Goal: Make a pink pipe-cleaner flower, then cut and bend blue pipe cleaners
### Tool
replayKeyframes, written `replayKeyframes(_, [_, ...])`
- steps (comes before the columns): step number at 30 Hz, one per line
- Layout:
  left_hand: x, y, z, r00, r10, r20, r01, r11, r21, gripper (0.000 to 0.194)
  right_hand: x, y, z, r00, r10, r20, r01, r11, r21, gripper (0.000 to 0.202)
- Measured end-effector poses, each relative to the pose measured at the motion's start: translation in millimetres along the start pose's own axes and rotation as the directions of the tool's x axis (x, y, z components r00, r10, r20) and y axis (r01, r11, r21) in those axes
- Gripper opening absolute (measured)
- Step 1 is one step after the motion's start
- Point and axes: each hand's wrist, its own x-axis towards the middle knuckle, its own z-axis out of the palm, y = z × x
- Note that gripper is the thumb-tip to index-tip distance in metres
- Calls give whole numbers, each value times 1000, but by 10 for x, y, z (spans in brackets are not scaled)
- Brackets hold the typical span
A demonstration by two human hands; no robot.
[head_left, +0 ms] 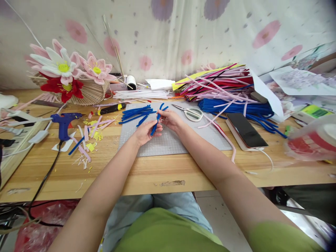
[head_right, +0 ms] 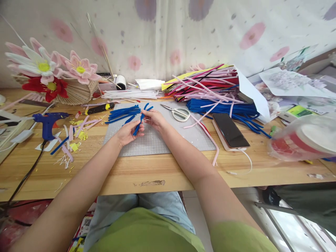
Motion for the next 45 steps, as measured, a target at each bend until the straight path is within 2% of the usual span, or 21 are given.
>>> replayKeyframes(3, [24,32,-24,999,-8,39,8,1000,6,15,-16,-1,-29,994,23,106,-20,999,-28,15])
replayKeyframes(6, [43,46,-32,1000,5,22,-5,1000,5,12,-18,-1,-49,989,32,145,-30,999,-14,17])
replayKeyframes(13, [26,51,-29,999,22,39,-24,998,54,6,1,0,-59,995,-13,94,7,998,57,16])
replayKeyframes(18, [42,51,-54,994,102,-42,-98,990,99,3,44,-16,-85,998,-62,9,60,986,153,13])
replayKeyframes(24, [-49,44,-73,977,201,-77,-191,974,121,12,38,-27,-62,994,-106,-38,108,992,65,15])
replayKeyframes(26, [-100,59,-93,983,164,-81,-150,976,155,13,26,-24,-26,988,-150,-29,150,989,11,16])
replayKeyframes(30, [-168,103,-169,997,-12,-73,35,947,319,10,40,-83,-68,976,-213,-40,213,977,0,18])
replayKeyframes(32, [-172,143,-220,988,48,-149,10,932,362,9,54,-143,-168,968,-231,-95,236,971,36,19])
replayKeyframes(33, [-168,173,-250,969,137,-206,-58,936,348,10,58,-170,-227,963,-244,-116,250,967,41,19])
replayKeyframes(34, [-163,211,-282,931,243,-273,-152,937,315,11,58,-191,-283,958,-258,-128,264,964,28,19])
replayKeyframes(36, [-154,303,-354,799,436,-414,-379,900,217,12,48,-201,-359,950,-289,-116,285,957,-52,20])
replayKeyframes(37, [-152,350,-393,740,479,-472,-451,874,180,12,40,-187,-372,948,-303,-94,292,949,-119,20])
replayKeyframes(38, [-149,392,-431,698,500,-513,-496,854,158,11,33,-161,-364,947,-314,-65,296,934,-200,20])
replayKeyframes(40, [-144,449,-497,645,503,-575,-529,837,138,10,25,-84,-297,945,-326,11,305,871,-386,16])
replayKeyframes(42, [-133,463,-541,617,487,-618,-518,843,147,11,33,5,-182,934,-343,103,335,736,-588,10])
replayKeyframes(43, [-124,455,-553,612,479,-630,-504,849,157,12,43,45,-116,922,-350,165,363,634,-683,8])
replayKeyframes(45, [-107,424,-558,621,469,-628,-472,863,179,14,80,110,13,884,-341,319,439,371,-818,12])
